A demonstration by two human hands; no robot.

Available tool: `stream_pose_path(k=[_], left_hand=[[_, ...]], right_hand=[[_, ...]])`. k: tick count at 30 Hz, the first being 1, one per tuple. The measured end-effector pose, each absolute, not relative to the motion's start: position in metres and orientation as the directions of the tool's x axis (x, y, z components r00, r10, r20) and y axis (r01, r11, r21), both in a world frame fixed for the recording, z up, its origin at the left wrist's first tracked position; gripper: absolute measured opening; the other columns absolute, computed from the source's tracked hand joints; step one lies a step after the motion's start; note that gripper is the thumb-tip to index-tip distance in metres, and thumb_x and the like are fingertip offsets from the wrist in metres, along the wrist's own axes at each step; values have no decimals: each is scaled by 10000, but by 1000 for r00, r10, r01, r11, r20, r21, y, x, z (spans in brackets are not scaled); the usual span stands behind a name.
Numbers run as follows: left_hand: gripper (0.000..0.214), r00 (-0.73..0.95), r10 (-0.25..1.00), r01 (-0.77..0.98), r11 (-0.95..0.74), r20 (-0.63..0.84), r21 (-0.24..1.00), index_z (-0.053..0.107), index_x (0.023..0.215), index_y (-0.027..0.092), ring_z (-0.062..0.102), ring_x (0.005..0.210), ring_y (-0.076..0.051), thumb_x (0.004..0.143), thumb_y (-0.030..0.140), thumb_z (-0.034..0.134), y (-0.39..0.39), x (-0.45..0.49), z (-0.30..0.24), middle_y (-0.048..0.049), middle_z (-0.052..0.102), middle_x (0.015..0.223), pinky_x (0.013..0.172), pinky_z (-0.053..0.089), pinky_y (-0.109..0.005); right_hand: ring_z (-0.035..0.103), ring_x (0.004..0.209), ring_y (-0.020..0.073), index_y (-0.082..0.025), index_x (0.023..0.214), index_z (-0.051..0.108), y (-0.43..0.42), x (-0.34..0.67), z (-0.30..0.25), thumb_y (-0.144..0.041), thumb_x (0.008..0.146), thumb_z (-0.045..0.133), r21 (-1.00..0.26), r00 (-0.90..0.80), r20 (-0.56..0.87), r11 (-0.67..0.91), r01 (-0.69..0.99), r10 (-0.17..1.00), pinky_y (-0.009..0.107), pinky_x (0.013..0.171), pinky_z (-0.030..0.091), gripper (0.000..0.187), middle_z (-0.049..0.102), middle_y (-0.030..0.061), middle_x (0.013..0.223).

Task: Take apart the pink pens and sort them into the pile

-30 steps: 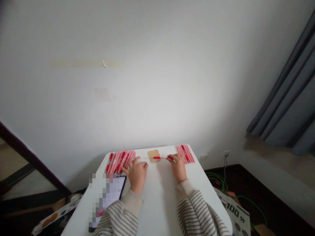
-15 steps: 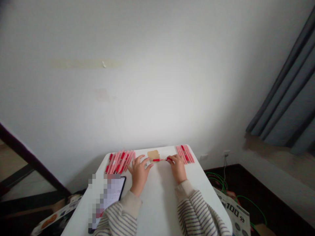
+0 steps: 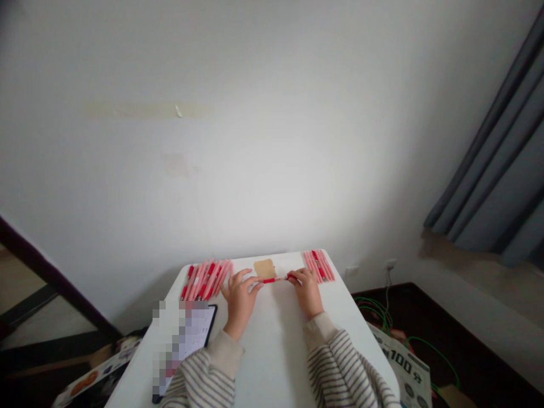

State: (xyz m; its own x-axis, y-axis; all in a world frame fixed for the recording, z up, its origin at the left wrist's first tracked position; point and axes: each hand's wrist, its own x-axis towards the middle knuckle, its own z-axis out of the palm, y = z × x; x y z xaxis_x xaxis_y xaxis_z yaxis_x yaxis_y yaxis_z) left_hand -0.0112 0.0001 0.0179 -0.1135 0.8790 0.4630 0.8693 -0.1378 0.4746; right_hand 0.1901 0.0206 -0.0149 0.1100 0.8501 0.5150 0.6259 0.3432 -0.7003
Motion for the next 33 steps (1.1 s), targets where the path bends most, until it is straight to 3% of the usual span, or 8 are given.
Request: stream_pose_path(k=[13,22,33], left_hand=[[88,-156,841,867,-135,518,479,733,826,337,498,1145,-234,790,303,660,3,-17,16,10,635,1182,1026,215,-501],[98,-220,831,873,-65,510,483,726,821,301,498,1143,-256,805,286,631,0,-19,21,-19,633,1170,1023,218,-537],[82,-150,844,944,-32,515,328,684,728,248,438,1170,-271,770,304,641,-3,-13,12,-28,588,1198,1083,105,-593]], right_hand=[[549,926,253,-231,876,756,21,192,-13,-493,908,463,-697,127,525,339,631,842,379,873,383,394,690,82,883],[556,896,246,-239,863,756,21,192,-13,-531,904,464,-680,157,568,353,642,808,379,854,383,415,688,80,871],[534,913,264,-233,868,754,21,191,-12,-542,908,437,-703,189,550,329,630,813,404,860,375,445,681,87,890]])
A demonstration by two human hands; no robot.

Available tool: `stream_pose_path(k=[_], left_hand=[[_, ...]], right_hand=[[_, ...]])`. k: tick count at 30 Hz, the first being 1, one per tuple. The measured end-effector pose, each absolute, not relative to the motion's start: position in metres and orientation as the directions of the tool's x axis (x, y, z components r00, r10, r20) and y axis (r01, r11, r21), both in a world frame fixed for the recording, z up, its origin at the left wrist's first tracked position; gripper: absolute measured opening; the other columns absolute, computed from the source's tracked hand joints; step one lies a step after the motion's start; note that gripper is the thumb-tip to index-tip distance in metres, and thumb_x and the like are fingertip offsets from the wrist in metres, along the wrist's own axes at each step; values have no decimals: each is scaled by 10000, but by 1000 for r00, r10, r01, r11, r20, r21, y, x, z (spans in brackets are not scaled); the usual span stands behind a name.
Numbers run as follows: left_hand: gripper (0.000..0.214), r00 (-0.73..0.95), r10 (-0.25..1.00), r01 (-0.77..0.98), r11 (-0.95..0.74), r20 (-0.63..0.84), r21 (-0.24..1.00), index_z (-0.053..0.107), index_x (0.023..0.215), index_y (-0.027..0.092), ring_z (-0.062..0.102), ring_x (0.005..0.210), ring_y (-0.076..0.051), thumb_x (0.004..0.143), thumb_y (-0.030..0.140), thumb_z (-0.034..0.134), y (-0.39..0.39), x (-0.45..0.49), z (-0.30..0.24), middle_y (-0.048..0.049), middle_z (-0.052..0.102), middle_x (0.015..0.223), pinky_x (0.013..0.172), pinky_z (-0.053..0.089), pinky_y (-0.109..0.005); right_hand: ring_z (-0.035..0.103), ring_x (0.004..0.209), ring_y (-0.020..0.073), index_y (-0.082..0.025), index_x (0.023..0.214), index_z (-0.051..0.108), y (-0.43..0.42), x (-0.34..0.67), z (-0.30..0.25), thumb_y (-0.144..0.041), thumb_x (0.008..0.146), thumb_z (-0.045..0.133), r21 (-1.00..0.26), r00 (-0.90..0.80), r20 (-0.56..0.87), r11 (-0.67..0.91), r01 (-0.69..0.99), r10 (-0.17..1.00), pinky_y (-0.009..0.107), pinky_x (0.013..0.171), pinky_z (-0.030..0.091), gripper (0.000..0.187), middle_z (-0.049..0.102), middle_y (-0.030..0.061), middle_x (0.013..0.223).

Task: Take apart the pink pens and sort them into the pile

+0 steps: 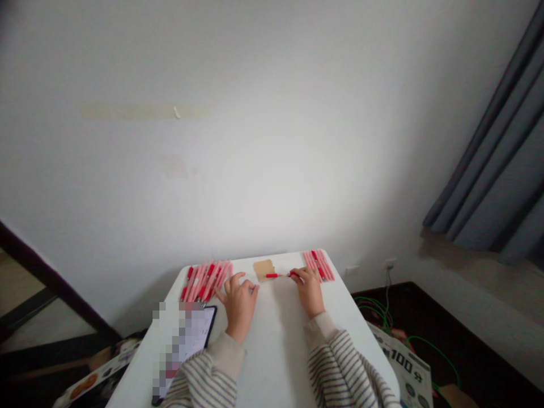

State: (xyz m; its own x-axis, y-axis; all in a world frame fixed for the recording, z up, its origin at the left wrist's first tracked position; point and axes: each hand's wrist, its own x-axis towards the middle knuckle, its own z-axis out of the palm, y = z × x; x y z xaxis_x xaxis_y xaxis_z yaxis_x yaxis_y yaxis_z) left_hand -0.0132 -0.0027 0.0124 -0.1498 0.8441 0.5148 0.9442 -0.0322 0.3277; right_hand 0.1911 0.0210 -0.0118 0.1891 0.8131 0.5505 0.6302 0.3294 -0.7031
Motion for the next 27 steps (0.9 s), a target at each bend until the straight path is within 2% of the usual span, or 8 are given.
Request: stream_pose_path(k=[5,16,22,27], left_hand=[[72,-137,865,949,-25,482,314,686,731,265,405,1200,-267,767,299,634,3,-15,3,-10,573,1210,1097,79,-607],[97,-149,893,939,-7,424,344,697,725,272,370,1222,-277,752,338,632,10,-17,0,-16,560,1205,1071,190,-553],[126,-155,896,938,2,416,346,703,732,265,383,1204,-290,767,351,618,9,-17,1,-29,570,1204,1084,117,-618],[131,-136,872,944,-30,470,328,698,734,266,399,1198,-290,792,318,592,7,-16,1,-35,587,1189,1075,122,-644]], right_hand=[[541,916,255,-239,874,752,22,191,-13,-503,905,467,-696,181,550,328,639,815,398,871,367,390,681,78,887],[541,926,251,-230,889,746,20,190,-11,-492,913,460,-698,171,539,324,638,825,391,882,364,388,678,82,901],[539,917,249,-233,876,750,19,189,-9,-542,909,439,-705,185,545,328,629,817,395,874,371,440,677,85,884],[534,912,255,-226,878,754,19,189,-9,-563,904,429,-715,190,540,328,617,820,409,875,378,469,677,94,887]])
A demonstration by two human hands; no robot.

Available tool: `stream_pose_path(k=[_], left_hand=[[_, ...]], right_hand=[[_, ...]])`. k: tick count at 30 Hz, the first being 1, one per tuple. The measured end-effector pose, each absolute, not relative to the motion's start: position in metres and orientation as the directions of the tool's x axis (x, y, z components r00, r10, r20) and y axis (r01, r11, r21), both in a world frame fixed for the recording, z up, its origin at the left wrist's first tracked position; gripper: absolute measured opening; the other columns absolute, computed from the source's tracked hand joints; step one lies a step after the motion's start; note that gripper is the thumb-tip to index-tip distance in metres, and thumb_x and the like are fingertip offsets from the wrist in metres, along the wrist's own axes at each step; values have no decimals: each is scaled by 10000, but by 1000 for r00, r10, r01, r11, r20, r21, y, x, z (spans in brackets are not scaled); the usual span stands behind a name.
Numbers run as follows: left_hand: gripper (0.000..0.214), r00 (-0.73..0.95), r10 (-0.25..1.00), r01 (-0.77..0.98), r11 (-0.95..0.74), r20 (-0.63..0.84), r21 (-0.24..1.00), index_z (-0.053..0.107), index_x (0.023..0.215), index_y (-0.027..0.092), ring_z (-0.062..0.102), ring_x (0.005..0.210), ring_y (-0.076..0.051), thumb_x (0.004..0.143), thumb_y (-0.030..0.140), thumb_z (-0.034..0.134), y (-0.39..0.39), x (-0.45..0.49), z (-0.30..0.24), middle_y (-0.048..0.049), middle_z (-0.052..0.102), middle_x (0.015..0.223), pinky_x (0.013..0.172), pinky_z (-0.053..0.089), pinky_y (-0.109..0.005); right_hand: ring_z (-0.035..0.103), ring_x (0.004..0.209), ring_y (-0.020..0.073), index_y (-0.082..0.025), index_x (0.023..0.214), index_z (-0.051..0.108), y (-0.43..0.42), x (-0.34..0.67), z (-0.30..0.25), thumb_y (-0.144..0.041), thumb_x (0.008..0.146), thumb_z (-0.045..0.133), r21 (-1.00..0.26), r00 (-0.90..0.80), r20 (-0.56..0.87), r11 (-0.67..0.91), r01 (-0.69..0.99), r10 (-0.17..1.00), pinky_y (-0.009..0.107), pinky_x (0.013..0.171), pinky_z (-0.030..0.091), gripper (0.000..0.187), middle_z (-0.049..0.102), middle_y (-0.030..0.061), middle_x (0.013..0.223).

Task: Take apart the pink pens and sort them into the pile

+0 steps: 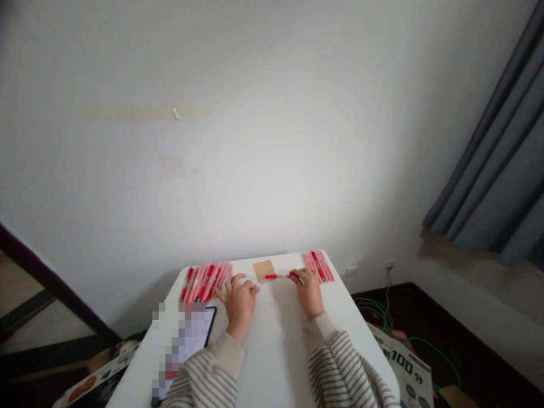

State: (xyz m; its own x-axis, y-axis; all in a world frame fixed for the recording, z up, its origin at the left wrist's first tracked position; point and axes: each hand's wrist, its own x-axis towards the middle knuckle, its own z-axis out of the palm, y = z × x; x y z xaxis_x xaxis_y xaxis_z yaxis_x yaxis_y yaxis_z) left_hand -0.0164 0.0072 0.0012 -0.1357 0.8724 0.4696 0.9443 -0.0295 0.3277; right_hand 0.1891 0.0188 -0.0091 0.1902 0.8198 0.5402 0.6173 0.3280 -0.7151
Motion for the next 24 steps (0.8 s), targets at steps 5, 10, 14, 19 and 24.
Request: stream_pose_path(k=[5,10,14,19,24], left_hand=[[104,-135,875,947,-24,466,320,705,757,273,412,1193,-277,782,325,618,6,-16,4,-23,594,1179,1088,108,-627],[94,-105,854,954,-58,510,293,707,812,286,423,1176,-279,783,333,631,3,-14,9,-27,601,1177,1083,80,-668],[156,-48,844,956,-116,533,270,700,922,311,407,1196,-282,821,354,590,0,-9,11,-35,592,1215,1086,34,-685],[246,80,860,945,-226,504,236,654,1073,363,390,1239,-292,861,375,530,-2,-2,8,-15,623,1203,1083,-9,-705],[274,119,876,942,-249,467,226,636,1100,359,388,1265,-298,888,410,471,1,2,5,-16,653,1149,1107,24,-677]], right_hand=[[530,917,258,-228,878,754,19,189,-9,-562,901,432,-719,197,535,320,616,822,416,876,377,464,675,94,891],[522,924,258,-229,878,750,20,190,-10,-559,904,430,-714,195,539,322,621,819,411,868,376,461,677,92,897],[512,925,259,-211,900,744,21,191,-11,-569,908,415,-706,235,572,326,629,786,406,860,377,487,673,99,898],[515,945,265,-196,917,735,21,194,-13,-553,917,402,-700,299,592,294,651,748,413,871,362,488,668,102,903],[511,989,273,-207,910,736,21,195,-13,-530,915,405,-694,312,591,272,667,744,399,855,363,462,665,103,912]])
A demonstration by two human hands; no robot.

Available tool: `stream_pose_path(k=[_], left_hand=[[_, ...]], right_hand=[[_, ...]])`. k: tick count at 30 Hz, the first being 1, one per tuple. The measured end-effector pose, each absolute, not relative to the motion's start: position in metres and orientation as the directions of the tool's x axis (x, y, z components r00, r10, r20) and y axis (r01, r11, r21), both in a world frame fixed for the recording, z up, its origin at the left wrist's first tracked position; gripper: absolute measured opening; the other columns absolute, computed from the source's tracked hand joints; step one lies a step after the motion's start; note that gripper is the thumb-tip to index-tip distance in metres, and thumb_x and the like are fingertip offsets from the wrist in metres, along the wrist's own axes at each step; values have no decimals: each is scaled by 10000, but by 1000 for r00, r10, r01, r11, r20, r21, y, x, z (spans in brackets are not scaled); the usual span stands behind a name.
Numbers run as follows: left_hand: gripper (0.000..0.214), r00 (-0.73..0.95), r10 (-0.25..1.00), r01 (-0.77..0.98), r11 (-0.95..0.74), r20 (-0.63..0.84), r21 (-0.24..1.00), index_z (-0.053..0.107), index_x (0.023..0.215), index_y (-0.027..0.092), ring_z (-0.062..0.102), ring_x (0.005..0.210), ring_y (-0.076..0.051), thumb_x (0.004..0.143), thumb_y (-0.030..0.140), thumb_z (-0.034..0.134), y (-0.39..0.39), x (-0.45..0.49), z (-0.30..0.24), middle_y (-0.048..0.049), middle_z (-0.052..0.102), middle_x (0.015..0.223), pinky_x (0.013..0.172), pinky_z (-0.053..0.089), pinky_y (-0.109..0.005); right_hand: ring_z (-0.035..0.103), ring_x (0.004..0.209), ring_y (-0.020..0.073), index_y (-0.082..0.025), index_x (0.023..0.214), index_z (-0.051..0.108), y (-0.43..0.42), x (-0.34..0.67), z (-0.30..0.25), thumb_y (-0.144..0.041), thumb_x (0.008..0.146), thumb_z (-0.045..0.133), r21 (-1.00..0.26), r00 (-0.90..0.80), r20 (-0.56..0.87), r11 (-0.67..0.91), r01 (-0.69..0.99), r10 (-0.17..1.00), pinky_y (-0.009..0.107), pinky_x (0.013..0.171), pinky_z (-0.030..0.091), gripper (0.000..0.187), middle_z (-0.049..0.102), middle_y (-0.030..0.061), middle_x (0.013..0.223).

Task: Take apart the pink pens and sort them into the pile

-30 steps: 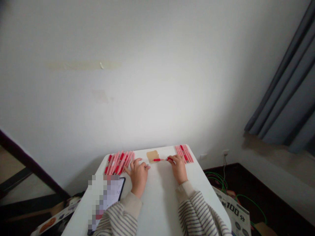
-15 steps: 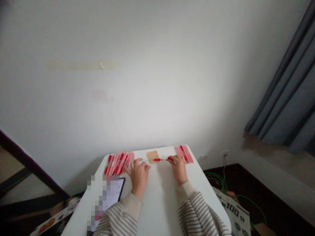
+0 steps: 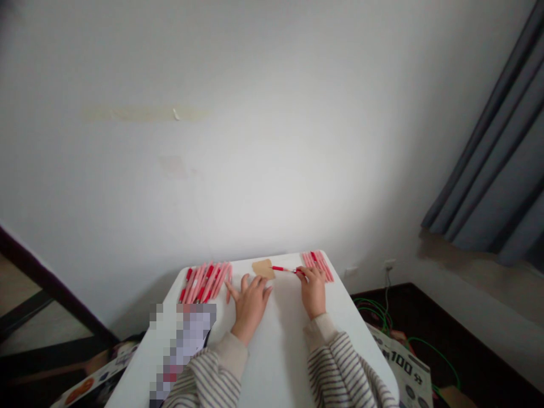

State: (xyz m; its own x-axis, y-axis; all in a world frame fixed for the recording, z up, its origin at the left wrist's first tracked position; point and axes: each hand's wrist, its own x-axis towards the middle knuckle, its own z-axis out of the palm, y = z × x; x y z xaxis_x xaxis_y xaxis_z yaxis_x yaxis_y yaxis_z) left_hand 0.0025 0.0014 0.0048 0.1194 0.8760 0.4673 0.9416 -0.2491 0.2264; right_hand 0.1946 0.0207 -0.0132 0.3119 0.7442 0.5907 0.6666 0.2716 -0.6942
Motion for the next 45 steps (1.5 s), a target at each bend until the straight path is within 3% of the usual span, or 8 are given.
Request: stream_pose_path(k=[16,21,26,33,45], left_hand=[[335,73,869,945,-217,489,245,610,1183,353,394,1277,-285,908,405,427,7,5,2,-24,628,1238,1121,105,-634],[258,6,864,942,-173,503,287,675,1067,334,430,1203,-267,873,367,509,3,1,8,-36,640,1183,1113,148,-601],[227,-49,858,923,-156,510,351,689,1023,344,465,1143,-266,813,301,614,1,-3,12,-32,649,1130,1084,119,-662],[203,-66,851,899,-176,522,401,702,981,378,478,1135,-251,797,311,647,1,-2,13,-6,659,1117,1093,108,-654],[108,-79,858,884,-174,507,433,721,850,336,476,1138,-247,781,273,665,0,-3,15,2,664,1093,1079,112,-652]], right_hand=[[523,897,269,-202,903,740,20,194,-11,-521,920,413,-688,289,579,266,675,762,409,858,367,458,667,102,884],[507,921,281,-219,884,748,21,194,-13,-545,914,410,-685,282,575,264,679,768,421,861,364,470,665,102,871],[490,916,280,-229,857,751,21,193,-14,-558,913,398,-693,248,560,283,663,791,425,875,357,486,673,100,881],[497,909,269,-231,866,749,21,192,-15,-571,906,412,-695,188,544,314,647,818,410,857,366,481,676,94,890],[518,914,254,-231,880,749,20,191,-13,-552,914,426,-676,139,564,359,644,814,398,864,375,457,679,93,902]])
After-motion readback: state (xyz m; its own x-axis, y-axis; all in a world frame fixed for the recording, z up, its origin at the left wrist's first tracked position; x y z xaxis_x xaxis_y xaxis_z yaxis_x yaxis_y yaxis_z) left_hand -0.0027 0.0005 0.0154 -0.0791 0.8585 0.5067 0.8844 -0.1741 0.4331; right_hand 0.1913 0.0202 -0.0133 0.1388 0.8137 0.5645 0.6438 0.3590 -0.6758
